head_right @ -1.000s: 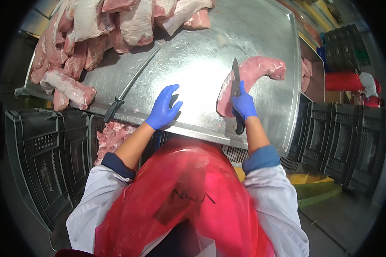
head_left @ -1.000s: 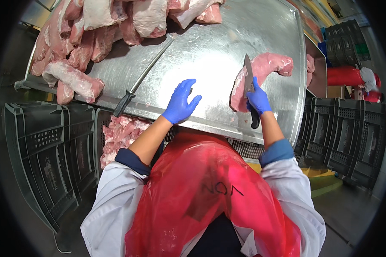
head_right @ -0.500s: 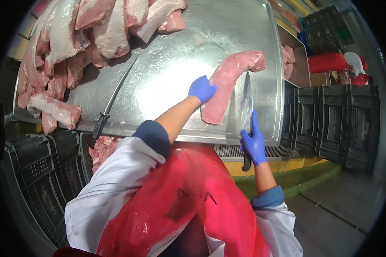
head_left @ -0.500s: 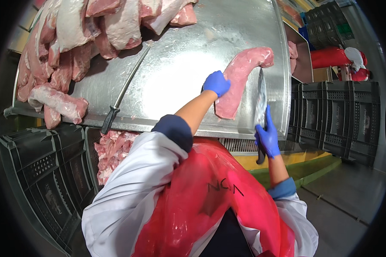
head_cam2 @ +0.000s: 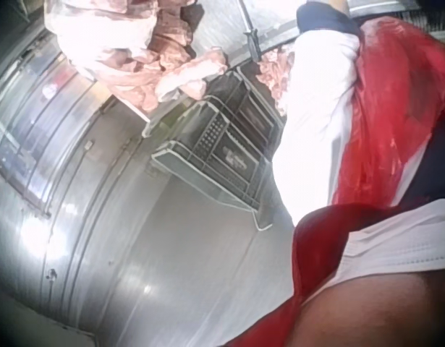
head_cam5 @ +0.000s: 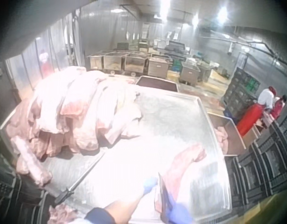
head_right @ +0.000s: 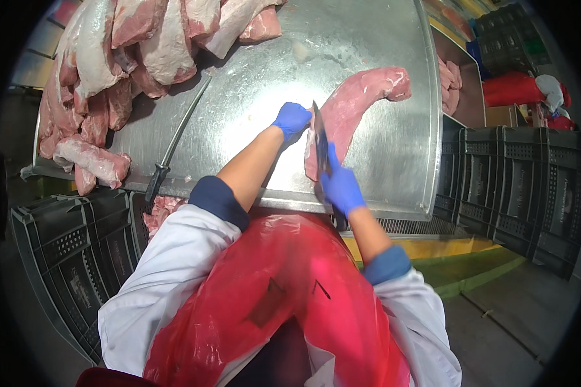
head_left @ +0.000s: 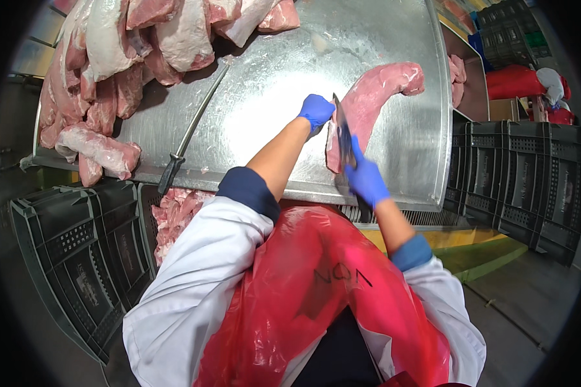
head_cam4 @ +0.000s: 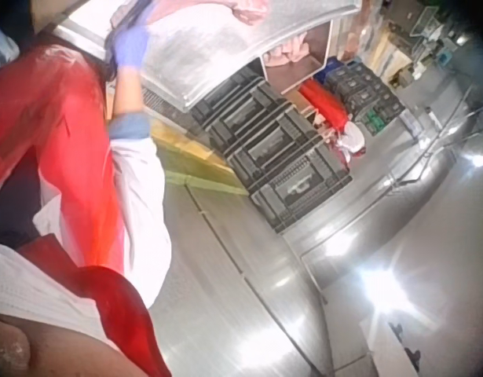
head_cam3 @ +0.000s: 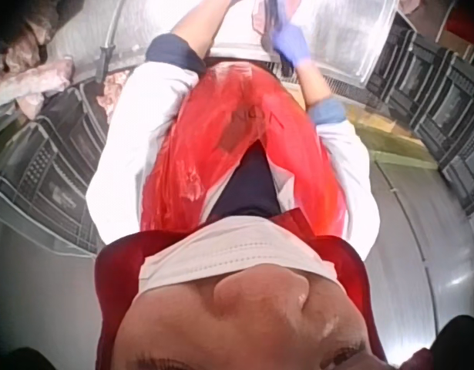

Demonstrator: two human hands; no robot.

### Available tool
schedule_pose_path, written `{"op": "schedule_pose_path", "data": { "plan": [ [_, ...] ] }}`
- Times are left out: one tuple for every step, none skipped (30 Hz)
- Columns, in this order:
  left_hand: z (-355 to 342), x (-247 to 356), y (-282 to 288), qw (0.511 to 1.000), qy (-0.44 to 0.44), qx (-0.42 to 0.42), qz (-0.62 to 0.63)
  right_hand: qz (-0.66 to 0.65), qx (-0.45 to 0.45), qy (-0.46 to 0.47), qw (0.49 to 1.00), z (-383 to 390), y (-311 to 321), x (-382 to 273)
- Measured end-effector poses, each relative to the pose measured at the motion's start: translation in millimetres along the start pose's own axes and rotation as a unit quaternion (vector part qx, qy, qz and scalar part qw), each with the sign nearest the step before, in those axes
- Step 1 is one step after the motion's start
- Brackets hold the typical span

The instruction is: The person uses a knife to trim fat and cut large pieces of raw meat on a stainless steel table. They separate the trimmed meat and fat, placing the fat into a nearby bin while continuing to process the remaining cuts.

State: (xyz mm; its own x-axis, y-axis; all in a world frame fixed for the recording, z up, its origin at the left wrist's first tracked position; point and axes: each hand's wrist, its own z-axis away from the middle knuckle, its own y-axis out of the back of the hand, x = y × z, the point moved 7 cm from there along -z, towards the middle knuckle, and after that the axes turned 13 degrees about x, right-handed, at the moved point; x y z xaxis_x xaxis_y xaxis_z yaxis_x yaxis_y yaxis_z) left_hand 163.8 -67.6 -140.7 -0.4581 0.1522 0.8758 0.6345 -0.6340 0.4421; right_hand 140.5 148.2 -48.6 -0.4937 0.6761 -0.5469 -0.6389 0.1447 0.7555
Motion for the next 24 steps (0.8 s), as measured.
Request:
{"op": "schedule_pose_path", "data": {
  "plan": [
    [2,-11,3,0.991,0.065,0.015,0.116,0.001,0.003,0.017,1.0,11,3,-1],
    [14,-6,5,0.965,0.132,0.017,0.227,-0.003,0.008,0.021,1.0,23,5,5],
    [25,5,12,0.96,0.144,0.03,0.238,-0.007,0.012,0.025,1.0,29,6,8],
    [34,13,11,0.961,0.112,0.018,0.254,-0.003,0.02,0.026,0.999,17,9,4],
    [38,20,11,0.96,0.078,0.006,0.268,0.0,0.03,0.029,0.999,-12,14,-5],
    [41,27,14,0.958,0.042,-0.005,0.282,0.002,0.041,0.033,0.999,-32,17,-12],
    [47,38,19,0.972,0.017,-0.007,0.235,0.0,0.041,0.026,0.999,-34,16,-11],
    [55,39,23,0.954,0.057,-0.001,0.293,-0.001,0.04,0.022,0.999,-34,15,-12],
    [63,40,25,0.931,0.097,0.005,0.351,-0.003,0.04,0.017,0.999,-33,14,-12],
    [66,37,31,0.902,0.134,0.018,0.409,0.026,-0.004,0.04,0.999,-3,10,-9],
    [67,33,47,0.935,0.09,0.037,0.34,0.049,-0.022,0.082,0.995,30,12,-7],
    [78,36,62,0.937,0.046,0.042,0.343,0.022,-0.04,0.078,0.996,56,15,0],
    [91,39,77,0.938,0.012,0.044,0.344,-0.003,-0.058,0.073,0.996,77,19,6],
    [108,42,90,0.938,-0.022,0.045,0.343,-0.03,-0.076,0.066,0.994,89,19,10],
    [130,44,104,0.949,-0.03,0.048,0.311,-0.021,-0.057,0.113,0.992,85,17,3],
    [150,48,118,0.958,-0.043,0.048,0.279,-0.013,-0.033,0.16,0.986,69,10,-9],
    [170,44,133,0.954,-0.023,0.068,0.291,-0.004,-0.008,0.212,0.977,53,7,-24],
    [193,38,147,0.949,-0.002,0.087,0.302,-0.004,-0.045,0.189,0.981,42,-1,-32],
    [214,28,164,0.945,0.022,0.113,0.308,-0.006,-0.081,0.168,0.982,32,-6,-43],
    [236,14,183,0.938,0.046,0.141,0.312,-0.007,-0.118,0.15,0.982,26,-6,-48],
    [262,-3,202,0.93,0.049,0.169,0.322,-0.016,-0.172,0.131,0.976,31,1,-48],
    [288,-24,224,0.91,0.075,0.218,0.344,-0.022,-0.225,0.114,0.967,36,12,-46],
    [315,-38,245,0.902,0.064,0.251,0.346,-0.029,-0.276,0.096,0.956,42,19,-38],
    [340,-50,264,0.891,0.054,0.287,0.349,-0.055,-0.271,0.131,0.952,43,29,-26]
  ]
}}
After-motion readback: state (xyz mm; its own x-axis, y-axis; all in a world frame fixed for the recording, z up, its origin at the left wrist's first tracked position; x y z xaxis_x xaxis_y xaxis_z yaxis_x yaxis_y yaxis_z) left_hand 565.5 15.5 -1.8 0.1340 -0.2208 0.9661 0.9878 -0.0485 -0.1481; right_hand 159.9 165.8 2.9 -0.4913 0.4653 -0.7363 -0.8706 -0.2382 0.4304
